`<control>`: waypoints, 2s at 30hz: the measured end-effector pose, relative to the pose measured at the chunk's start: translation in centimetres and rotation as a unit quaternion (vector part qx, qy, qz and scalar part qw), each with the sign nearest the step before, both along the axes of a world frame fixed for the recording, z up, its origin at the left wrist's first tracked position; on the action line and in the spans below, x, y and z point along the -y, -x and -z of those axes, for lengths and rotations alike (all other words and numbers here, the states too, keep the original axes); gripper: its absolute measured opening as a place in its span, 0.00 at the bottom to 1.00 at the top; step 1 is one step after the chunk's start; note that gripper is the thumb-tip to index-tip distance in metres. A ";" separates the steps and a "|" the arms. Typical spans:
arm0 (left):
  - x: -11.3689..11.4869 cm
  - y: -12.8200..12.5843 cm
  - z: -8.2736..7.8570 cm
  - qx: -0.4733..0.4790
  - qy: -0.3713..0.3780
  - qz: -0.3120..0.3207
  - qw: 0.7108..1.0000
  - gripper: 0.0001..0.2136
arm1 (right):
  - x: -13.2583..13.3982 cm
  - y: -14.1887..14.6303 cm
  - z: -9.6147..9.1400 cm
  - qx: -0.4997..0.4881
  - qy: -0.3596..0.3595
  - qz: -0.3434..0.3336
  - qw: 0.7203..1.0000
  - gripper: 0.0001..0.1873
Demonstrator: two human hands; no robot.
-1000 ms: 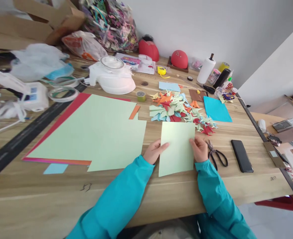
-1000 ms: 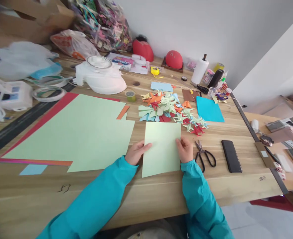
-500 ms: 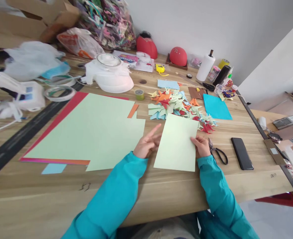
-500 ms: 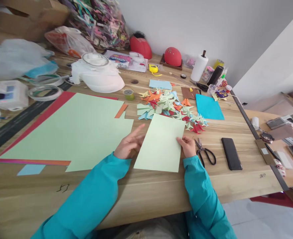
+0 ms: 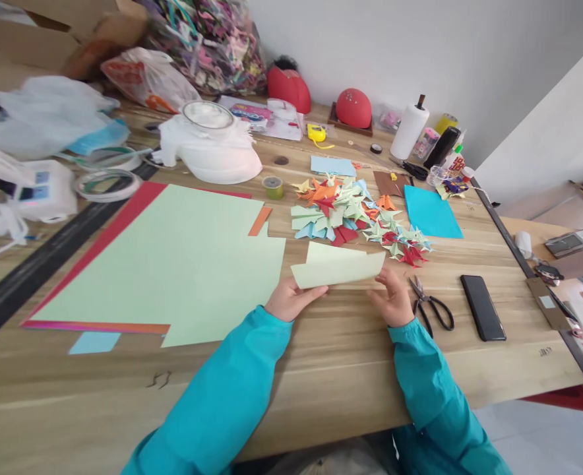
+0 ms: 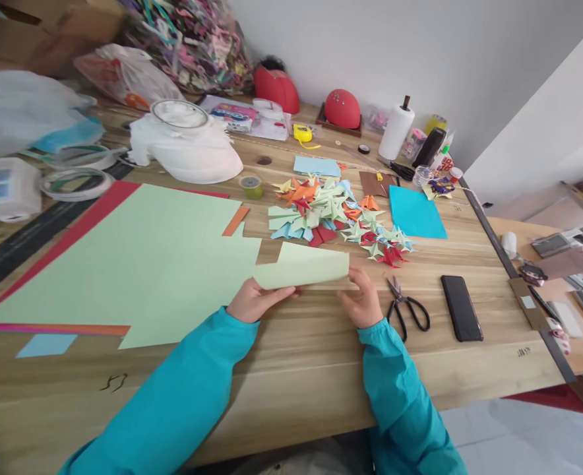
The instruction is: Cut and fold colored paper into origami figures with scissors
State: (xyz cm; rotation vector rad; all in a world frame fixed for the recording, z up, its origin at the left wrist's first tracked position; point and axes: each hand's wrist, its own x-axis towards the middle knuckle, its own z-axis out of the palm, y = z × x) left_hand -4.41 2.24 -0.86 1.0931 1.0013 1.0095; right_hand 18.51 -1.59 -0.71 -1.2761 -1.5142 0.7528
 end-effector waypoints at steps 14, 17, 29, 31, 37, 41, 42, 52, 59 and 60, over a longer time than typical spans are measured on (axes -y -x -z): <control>-0.4 2.7 0.5 -0.271 -0.136 0.087 0.949 0.15 | 0.7 0.4 -0.3 0.107 0.099 -0.078 0.986 0.05; -0.3 2.8 0.2 -0.290 -0.087 0.118 0.946 0.14 | 0.8 0.4 -0.4 0.157 0.047 -0.048 0.985 0.06; 0.7 2.1 -0.5 -0.370 -0.019 0.094 0.924 0.22 | 1.3 1.7 -0.4 0.322 0.048 0.119 0.938 0.20; 1.2 1.9 -0.6 -0.384 -0.005 0.072 0.921 0.21 | 1.4 2.0 -0.1 0.331 0.040 0.135 0.933 0.20; 2.2 1.4 -0.6 -0.418 0.010 0.047 0.907 0.16 | 1.6 2.4 0.2 0.372 0.039 0.159 0.914 0.19; 2.9 1.4 -0.2 -0.436 -0.031 0.016 0.899 0.14 | 1.9 2.5 0.1 0.396 0.039 0.179 0.900 0.20; 3.1 1.4 -0.1 -0.447 -0.055 0.009 0.893 0.14 | 1.9 2.6 0.1 0.402 0.038 0.181 0.897 0.21; 3.9 1.0 0.9 -0.525 -0.161 -0.027 0.836 0.10 | 2.4 2.7 0.6 0.434 0.082 0.191 0.876 0.22; 4.2 0.8 1.0 -0.545 -0.153 -0.033 0.824 0.11 | 2.6 2.6 0.6 0.412 0.093 0.186 0.887 0.17; 4.3 0.7 1.0 -0.548 -0.152 -0.034 0.822 0.11 | 2.6 2.5 0.6 0.412 0.093 0.184 0.888 0.17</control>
